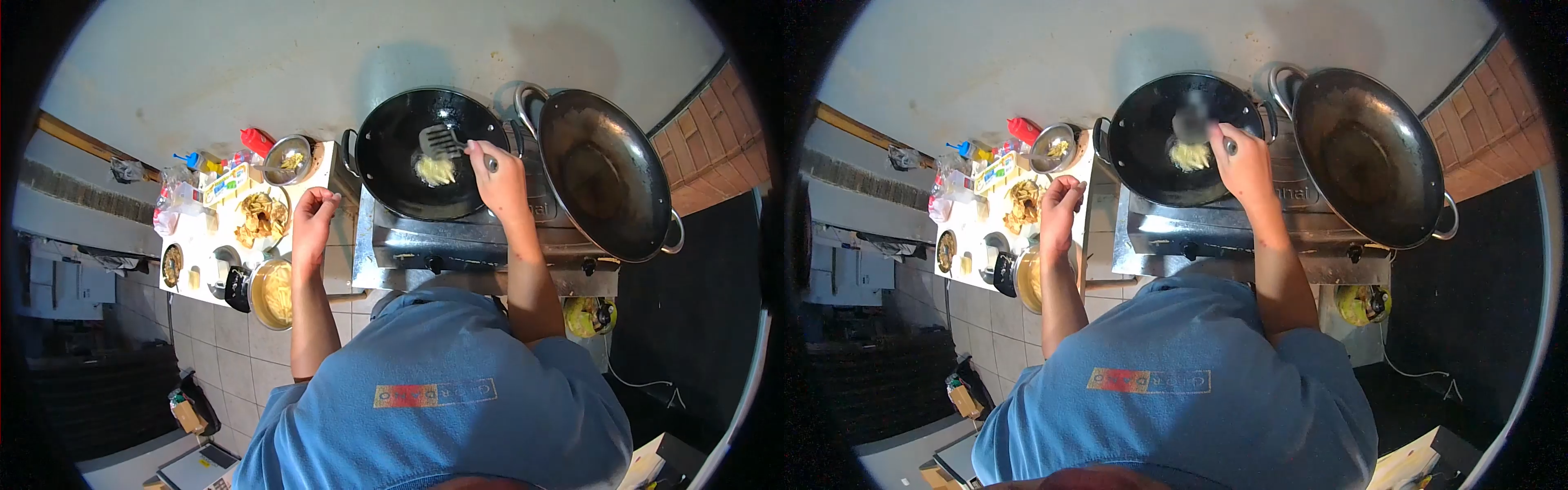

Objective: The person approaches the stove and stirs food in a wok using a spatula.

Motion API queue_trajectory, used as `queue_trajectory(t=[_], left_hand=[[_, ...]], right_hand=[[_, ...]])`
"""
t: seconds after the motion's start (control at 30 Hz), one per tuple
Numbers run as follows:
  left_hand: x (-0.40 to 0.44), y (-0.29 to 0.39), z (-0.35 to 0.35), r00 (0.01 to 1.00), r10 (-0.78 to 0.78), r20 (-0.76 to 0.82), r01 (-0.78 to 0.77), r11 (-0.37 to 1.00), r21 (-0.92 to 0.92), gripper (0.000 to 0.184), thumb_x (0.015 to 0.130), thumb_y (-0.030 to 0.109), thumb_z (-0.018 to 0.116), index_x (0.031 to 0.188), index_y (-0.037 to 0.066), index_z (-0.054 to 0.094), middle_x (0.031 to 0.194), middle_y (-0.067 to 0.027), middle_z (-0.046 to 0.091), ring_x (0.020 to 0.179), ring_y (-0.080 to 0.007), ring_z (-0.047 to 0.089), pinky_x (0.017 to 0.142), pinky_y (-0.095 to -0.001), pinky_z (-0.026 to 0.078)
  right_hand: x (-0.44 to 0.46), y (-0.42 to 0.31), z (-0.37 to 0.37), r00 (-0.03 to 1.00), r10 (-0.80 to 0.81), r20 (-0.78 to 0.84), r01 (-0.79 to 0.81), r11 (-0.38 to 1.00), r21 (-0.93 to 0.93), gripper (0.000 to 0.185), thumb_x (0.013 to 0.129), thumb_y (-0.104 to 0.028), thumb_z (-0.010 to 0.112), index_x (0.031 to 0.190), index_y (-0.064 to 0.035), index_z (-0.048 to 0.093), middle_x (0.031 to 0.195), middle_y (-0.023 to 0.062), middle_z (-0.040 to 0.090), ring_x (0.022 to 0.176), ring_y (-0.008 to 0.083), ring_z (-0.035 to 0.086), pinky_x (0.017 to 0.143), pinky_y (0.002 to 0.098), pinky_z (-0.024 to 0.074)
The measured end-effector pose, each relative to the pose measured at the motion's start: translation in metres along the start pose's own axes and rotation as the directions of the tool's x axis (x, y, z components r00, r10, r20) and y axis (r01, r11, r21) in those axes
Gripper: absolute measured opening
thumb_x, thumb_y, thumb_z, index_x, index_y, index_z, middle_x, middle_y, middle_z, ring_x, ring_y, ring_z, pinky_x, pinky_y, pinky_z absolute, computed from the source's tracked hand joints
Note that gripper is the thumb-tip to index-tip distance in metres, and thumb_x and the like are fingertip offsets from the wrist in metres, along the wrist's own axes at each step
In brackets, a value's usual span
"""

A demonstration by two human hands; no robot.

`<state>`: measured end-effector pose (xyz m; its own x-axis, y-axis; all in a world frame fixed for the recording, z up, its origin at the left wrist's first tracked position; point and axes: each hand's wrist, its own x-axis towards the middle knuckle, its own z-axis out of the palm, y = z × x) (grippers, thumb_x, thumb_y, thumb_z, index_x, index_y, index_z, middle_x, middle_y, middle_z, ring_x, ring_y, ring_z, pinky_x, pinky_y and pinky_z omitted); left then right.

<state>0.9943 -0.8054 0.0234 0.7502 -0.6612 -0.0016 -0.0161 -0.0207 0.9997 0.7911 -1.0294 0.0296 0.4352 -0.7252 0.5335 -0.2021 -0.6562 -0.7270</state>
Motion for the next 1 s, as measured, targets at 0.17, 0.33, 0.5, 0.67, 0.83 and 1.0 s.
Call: queue_trajectory(t=[0.17, 0.33, 0.5, 0.67, 0.83, 1.0], left_hand=[[0.0, -0.002, -0.001, 0.999, -0.04, 0.019, 0.04, 0.999, 0.004, 0.01, 0.085, 0.008, 0.061, 0.081, 0.009, 0.052, 0.074, 0.0066, 0.047, 0.067, -0.0038, 0.04, 0.061, -0.0196, 0.032], [0.001, -0.008, -0.002, 0.999, -0.034, -0.038, 0.032, 0.997, -0.065, 0.017, 0.084, 0.009, 0.061, 0.081, 0.011, 0.045, 0.071, 0.0058, 0.042, 0.065, -0.0048, 0.038, 0.059, -0.0205, 0.032], [0.001, -0.003, 0.001, 0.993, -0.071, -0.091, 0.068, 0.997, -0.037, 0.019, 0.084, 0.013, 0.063, 0.084, 0.012, 0.044, 0.072, 0.0055, 0.042, 0.065, -0.0044, 0.037, 0.058, -0.0211, 0.031], [0.0, -0.003, 0.002, 0.993, -0.08, -0.084, 0.079, 0.997, -0.012, 0.015, 0.085, 0.014, 0.063, 0.092, 0.008, 0.052, 0.075, 0.0041, 0.049, 0.067, -0.005, 0.041, 0.06, -0.0209, 0.033], [-0.001, -0.011, -0.003, 0.99, -0.137, -0.024, 0.135, 0.989, -0.06, 0.013, 0.086, 0.016, 0.062, 0.091, 0.008, 0.054, 0.078, 0.0042, 0.052, 0.068, -0.0042, 0.043, 0.061, -0.0195, 0.034], [-0.005, -0.009, -0.003, 0.992, -0.127, -0.021, 0.126, 0.991, -0.034, 0.013, 0.086, 0.018, 0.062, 0.09, 0.008, 0.056, 0.077, 0.0047, 0.052, 0.068, -0.0041, 0.043, 0.061, -0.0192, 0.034]], right_hand=[[0.004, -0.001, 0.004, 0.999, -0.042, 0.002, 0.042, 0.999, 0.026, 0.022, 0.089, -0.023, 0.057, 0.088, -0.0026, 0.065, 0.083, 0.0202, 0.063, 0.077, 0.0381, 0.061, 0.066, 0.0394, 0.0478], [0.01, 0.006, 0.006, 0.993, -0.085, -0.087, 0.085, 0.996, -0.002, 0.021, 0.088, -0.021, 0.058, 0.088, -0.0012, 0.065, 0.081, 0.0199, 0.063, 0.076, 0.0389, 0.06, 0.066, 0.0391, 0.0481], [0.017, 0.003, 0.002, 0.998, -0.022, 0.063, 0.02, 1.0, 0.024, 0.02, 0.089, -0.019, 0.058, 0.089, 0.0003, 0.064, 0.082, 0.0196, 0.064, 0.078, 0.037, 0.062, 0.066, 0.037, 0.0486], [0.012, -0.013, -0.004, 0.998, -0.065, 0.004, 0.065, 0.993, 0.102, 0.021, 0.089, -0.018, 0.057, 0.09, 0.0016, 0.064, 0.082, 0.0176, 0.065, 0.078, 0.0322, 0.065, 0.068, 0.0335, 0.0492], [0.001, -0.004, -0.002, 0.999, 0.013, 0.048, -0.017, 0.995, 0.095, 0.018, 0.089, -0.016, 0.057, 0.088, 0.0009, 0.064, 0.079, 0.0181, 0.065, 0.075, 0.0334, 0.065, 0.065, 0.0324, 0.0488], [-0.007, -0.012, -0.004, 0.996, 0.072, 0.042, -0.077, 0.991, 0.11, 0.016, 0.088, -0.015, 0.058, 0.087, 0.0003, 0.064, 0.077, 0.0188, 0.064, 0.073, 0.035, 0.064, 0.062, 0.0335, 0.0488]])
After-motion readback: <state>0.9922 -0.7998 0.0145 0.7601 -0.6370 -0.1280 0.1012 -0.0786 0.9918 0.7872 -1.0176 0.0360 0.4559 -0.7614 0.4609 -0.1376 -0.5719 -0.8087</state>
